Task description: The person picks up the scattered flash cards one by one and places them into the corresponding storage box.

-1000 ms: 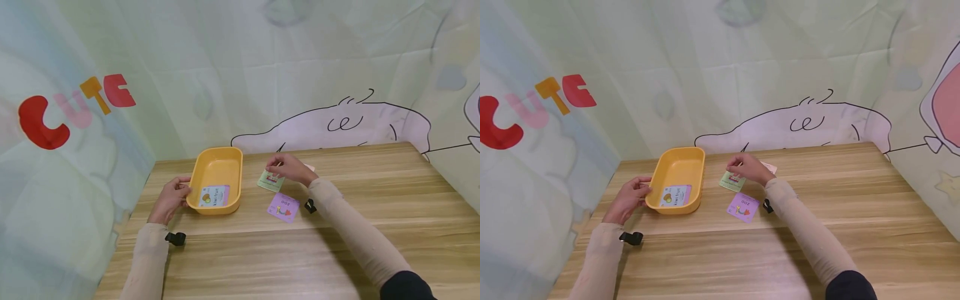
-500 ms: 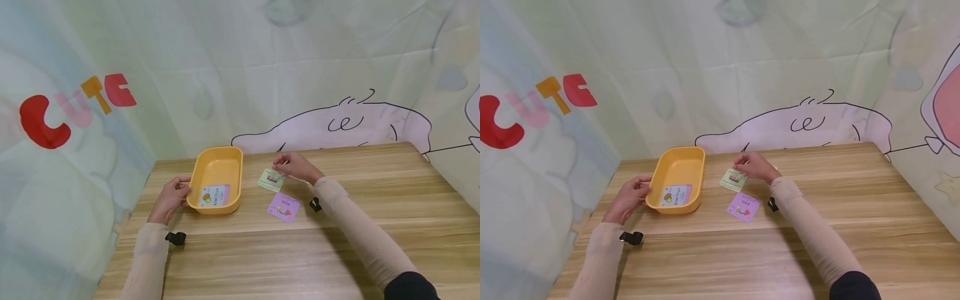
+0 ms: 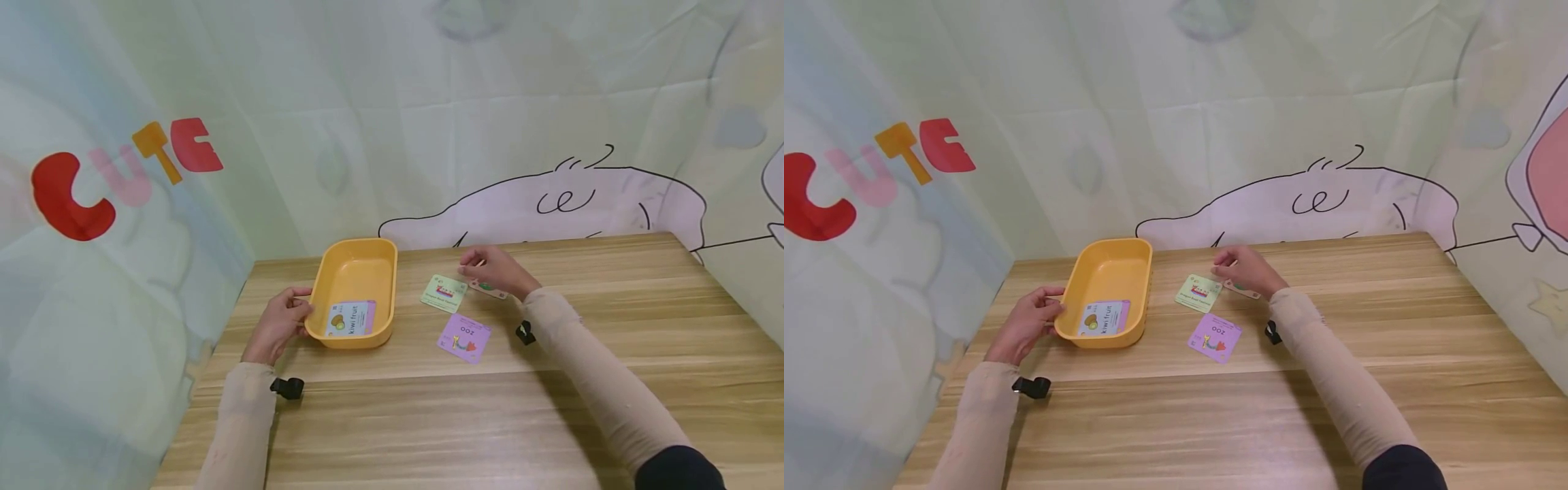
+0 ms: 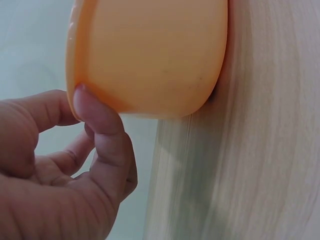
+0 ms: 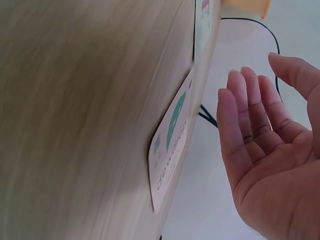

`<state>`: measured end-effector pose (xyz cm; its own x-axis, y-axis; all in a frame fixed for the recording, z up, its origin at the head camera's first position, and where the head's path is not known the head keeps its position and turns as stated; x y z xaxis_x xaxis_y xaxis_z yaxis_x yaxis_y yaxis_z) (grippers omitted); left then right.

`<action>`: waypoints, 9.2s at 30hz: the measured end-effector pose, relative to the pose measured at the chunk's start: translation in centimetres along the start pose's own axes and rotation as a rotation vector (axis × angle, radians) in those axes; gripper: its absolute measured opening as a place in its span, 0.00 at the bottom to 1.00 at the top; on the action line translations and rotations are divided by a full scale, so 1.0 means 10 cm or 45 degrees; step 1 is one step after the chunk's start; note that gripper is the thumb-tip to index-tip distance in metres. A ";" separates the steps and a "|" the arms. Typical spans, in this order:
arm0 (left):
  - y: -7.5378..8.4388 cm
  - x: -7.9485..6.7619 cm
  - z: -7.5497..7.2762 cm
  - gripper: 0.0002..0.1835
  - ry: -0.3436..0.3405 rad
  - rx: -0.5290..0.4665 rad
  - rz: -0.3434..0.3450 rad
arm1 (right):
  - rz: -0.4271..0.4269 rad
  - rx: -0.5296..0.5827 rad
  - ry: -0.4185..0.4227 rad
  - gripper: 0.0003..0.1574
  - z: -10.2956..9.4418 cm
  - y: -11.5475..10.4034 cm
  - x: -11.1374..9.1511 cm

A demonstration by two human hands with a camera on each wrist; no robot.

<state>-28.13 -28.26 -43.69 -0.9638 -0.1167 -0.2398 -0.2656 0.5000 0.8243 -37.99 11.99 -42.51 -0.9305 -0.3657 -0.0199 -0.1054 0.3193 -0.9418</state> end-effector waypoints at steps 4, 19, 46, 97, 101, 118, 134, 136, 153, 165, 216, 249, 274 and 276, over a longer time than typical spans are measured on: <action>0.00 0.00 0.00 0.23 -0.001 0.005 -0.004 | 0.023 -0.012 0.028 0.14 -0.07 0.05 0.00; 0.01 -0.02 0.00 0.22 0.001 0.020 -0.009 | 0.127 -0.060 0.148 0.23 -0.28 0.20 -0.02; 0.01 0.01 0.00 0.22 0.004 0.009 -0.016 | 0.277 -0.360 0.103 0.45 -0.31 0.35 0.05; 0.01 -0.01 0.00 0.22 0.013 0.027 -0.040 | 0.495 -0.467 0.047 0.35 -0.33 0.38 0.12; 0.02 -0.02 0.00 0.23 0.003 0.023 -0.012 | 0.472 -0.452 0.043 0.33 -0.33 0.39 0.13; 0.04 -0.03 -0.01 0.23 -0.003 0.024 0.013 | 0.500 -0.321 0.037 0.31 -0.30 0.42 0.09; 0.02 -0.02 0.00 0.22 0.000 0.022 -0.007 | 0.452 -0.319 0.054 0.32 -0.33 0.42 0.08; 0.03 -0.02 0.01 0.22 -0.001 0.025 -0.003 | 0.439 -0.304 0.060 0.32 -0.34 0.42 0.07; 0.01 -0.03 0.01 0.22 0.000 -0.015 -0.023 | 0.300 -0.182 0.075 0.24 -0.43 0.38 0.03; -0.01 -0.03 0.01 0.22 -0.014 -0.020 -0.043 | 0.257 -0.124 0.114 0.21 -0.49 0.36 -0.01; -0.03 -0.03 0.00 0.21 0.009 -0.009 -0.052 | 0.235 -0.010 0.217 0.22 -0.60 0.37 -0.21; 0.00 -0.02 0.00 0.21 0.004 -0.008 -0.059 | 0.240 -0.040 0.186 0.20 -0.57 0.35 -0.17; -0.02 -0.04 0.02 0.20 -0.003 -0.019 -0.050 | 0.253 -0.064 0.184 0.15 -0.55 0.33 -0.23; -0.02 -0.04 0.02 0.20 -0.003 -0.022 -0.050 | 0.249 -0.061 0.186 0.15 -0.55 0.33 -0.23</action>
<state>-27.70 -28.14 -43.86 -0.9525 -0.1336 -0.2736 -0.3037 0.4803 0.8228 -38.13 18.70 -43.69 -0.9753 -0.1640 -0.1482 0.0683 0.4142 -0.9076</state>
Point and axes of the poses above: each hand's wrist, its own x-axis towards the middle knuckle, its own z-axis out of the palm, y = z × x, the point moved 9 cm from there along x, towards the middle knuckle, and after that the axes turned 13 degrees about x, right-handed, at the moved point
